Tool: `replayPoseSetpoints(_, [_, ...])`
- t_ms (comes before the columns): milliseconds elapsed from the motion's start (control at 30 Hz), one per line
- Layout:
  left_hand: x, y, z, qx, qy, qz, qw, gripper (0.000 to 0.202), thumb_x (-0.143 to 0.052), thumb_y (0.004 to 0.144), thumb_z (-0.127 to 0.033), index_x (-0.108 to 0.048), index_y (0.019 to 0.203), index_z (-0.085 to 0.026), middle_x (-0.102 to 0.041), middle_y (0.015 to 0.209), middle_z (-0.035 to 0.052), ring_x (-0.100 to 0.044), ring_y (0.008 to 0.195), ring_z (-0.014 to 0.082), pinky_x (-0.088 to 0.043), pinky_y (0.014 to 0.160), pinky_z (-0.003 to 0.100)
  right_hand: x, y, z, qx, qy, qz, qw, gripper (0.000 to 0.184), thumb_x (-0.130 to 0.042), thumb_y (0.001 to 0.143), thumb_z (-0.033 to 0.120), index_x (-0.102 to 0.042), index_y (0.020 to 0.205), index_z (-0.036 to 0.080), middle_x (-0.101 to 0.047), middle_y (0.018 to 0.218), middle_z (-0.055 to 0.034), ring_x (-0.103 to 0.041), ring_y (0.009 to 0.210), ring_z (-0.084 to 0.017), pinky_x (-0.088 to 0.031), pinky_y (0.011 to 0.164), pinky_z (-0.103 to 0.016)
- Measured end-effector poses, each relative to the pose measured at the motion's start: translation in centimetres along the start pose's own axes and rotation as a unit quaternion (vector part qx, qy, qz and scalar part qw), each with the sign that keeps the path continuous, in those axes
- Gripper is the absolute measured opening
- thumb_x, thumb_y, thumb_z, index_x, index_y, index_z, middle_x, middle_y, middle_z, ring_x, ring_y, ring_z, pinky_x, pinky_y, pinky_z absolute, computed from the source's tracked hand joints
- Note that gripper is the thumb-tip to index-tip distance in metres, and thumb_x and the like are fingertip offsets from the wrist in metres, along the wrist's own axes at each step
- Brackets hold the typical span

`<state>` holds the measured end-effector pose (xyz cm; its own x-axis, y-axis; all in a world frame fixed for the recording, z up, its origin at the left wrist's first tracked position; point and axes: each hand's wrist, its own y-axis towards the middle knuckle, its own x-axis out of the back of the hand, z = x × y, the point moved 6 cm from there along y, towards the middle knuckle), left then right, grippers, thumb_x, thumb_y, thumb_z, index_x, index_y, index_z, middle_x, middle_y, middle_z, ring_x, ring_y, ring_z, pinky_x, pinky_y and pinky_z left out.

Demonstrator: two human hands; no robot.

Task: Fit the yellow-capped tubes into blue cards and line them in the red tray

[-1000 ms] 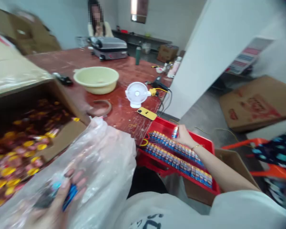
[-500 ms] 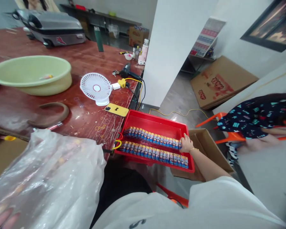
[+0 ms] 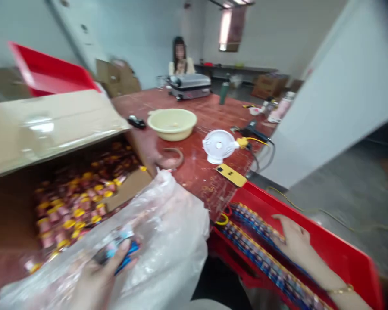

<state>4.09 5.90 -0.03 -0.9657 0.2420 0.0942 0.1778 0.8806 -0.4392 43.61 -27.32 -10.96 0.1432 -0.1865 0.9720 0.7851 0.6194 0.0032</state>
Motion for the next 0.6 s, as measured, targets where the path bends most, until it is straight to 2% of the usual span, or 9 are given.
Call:
replayPoseSetpoints(67, [0.4,-0.3,0.1,0.005,-0.022,0.033,0.999,0.050,-0.088,0.044,-0.050,-0.073,0.079,-0.016,-0.075,0.073,0.0055,-0.071,0.076,0.0264,-0.059,0.059,0.027,1.4,2.3,11.0,0.186,0.128,-0.042,0.973,0.033,-0.054,0.081,0.031,-0.051,0.114,0.024,-0.062,0.114,-0.0115,-0.059,0.108,-0.030,-0.044,0.091,-0.049])
replayPoseSetpoints(133, [1.3,-0.5,0.4,0.005,-0.046,0.039,0.998,0.051,-0.084,0.053,-0.052,-0.072,0.085,-0.014,-0.075,0.077,0.0085,-0.071,0.075,0.0263,-0.058,0.059,0.029,2.7,3.3,22.0,0.335,0.245,-0.053,0.908,0.021,-0.051,0.086,0.027,-0.053,0.106,0.024,-0.065,0.106,-0.0090,-0.061,0.100,-0.025,-0.047,0.088,-0.041])
replayPoseSetpoints(167, [1.9,-0.5,0.6,0.006,-0.063,0.043,0.997,0.051,-0.082,0.056,-0.052,-0.071,0.088,-0.014,-0.075,0.083,0.0103,-0.071,0.077,0.0270,-0.058,0.060,0.030,3.0,3.7,27.1,0.385,0.285,-0.041,0.877,0.016,-0.050,0.087,0.025,-0.054,0.103,0.024,-0.065,0.102,-0.0082,-0.062,0.098,-0.023,-0.047,0.087,-0.038])
replayPoseSetpoints(233, [3.2,-0.6,1.1,0.005,-0.103,0.044,0.994,0.051,-0.079,0.062,-0.053,-0.071,0.094,-0.014,-0.074,0.095,0.0132,-0.071,0.085,0.0287,-0.059,0.064,0.033,2.1,4.8,36.8,0.439,0.317,0.018,0.841,0.011,-0.050,0.088,0.022,-0.056,0.096,0.023,-0.066,0.098,-0.0064,-0.062,0.096,-0.021,-0.048,0.086,-0.035])
replayPoseSetpoints(333, [5.3,-0.8,1.6,-0.005,-0.142,0.020,0.990,0.049,-0.075,0.067,-0.052,-0.070,0.098,-0.014,-0.073,0.101,0.0148,-0.070,0.088,0.0291,-0.059,0.068,0.035,-1.7,7.0,49.3,0.447,0.287,0.106,0.841,0.010,-0.057,0.084,0.020,-0.057,0.095,0.020,-0.066,0.094,-0.0051,-0.063,0.087,-0.018,-0.049,0.083,-0.032])
replayPoseSetpoints(400, [6.3,-0.8,1.7,-0.013,-0.143,0.004,0.990,0.048,-0.076,0.067,-0.050,-0.070,0.097,-0.013,-0.073,0.101,0.0146,-0.070,0.086,0.0284,-0.059,0.067,0.035,-4.7,8.3,55.6,0.432,0.263,0.131,0.852,0.018,-0.062,0.082,0.021,-0.058,0.099,0.016,-0.066,0.092,-0.0057,-0.063,0.081,-0.017,-0.051,0.078,-0.033])
replayPoseSetpoints(467, [6.8,-0.9,1.7,-0.020,-0.139,0.001,0.990,0.045,-0.077,0.066,-0.049,-0.072,0.094,-0.013,-0.074,0.097,0.0137,-0.070,0.085,0.0274,-0.058,0.067,0.033,-7.5,8.9,59.7,0.410,0.243,0.144,0.867,0.024,-0.063,0.084,0.024,-0.058,0.105,0.013,-0.065,0.097,-0.0065,-0.063,0.084,-0.018,-0.052,0.078,-0.036])
replayPoseSetpoints(533, [7.1,-0.8,1.6,-0.026,-0.134,0.002,0.991,0.042,-0.077,0.066,-0.048,-0.072,0.089,-0.013,-0.075,0.089,0.0125,-0.069,0.084,0.0258,-0.057,0.066,0.030,-9.3,9.2,61.7,0.390,0.235,0.149,0.878,0.026,-0.060,0.088,0.028,-0.058,0.109,0.013,-0.062,0.106,-0.0070,-0.062,0.091,-0.018,-0.053,0.080,-0.038])
replayPoseSetpoints(600, [7.2,-0.7,1.6,-0.030,-0.131,0.008,0.991,0.039,-0.077,0.067,-0.047,-0.073,0.084,-0.013,-0.074,0.083,0.0116,-0.068,0.083,0.0241,-0.056,0.065,0.027,-10.1,9.6,61.7,0.377,0.240,0.152,0.882,0.025,-0.057,0.091,0.031,-0.058,0.110,0.015,-0.061,0.109,-0.0066,-0.062,0.094,-0.018,-0.053,0.081,-0.038])
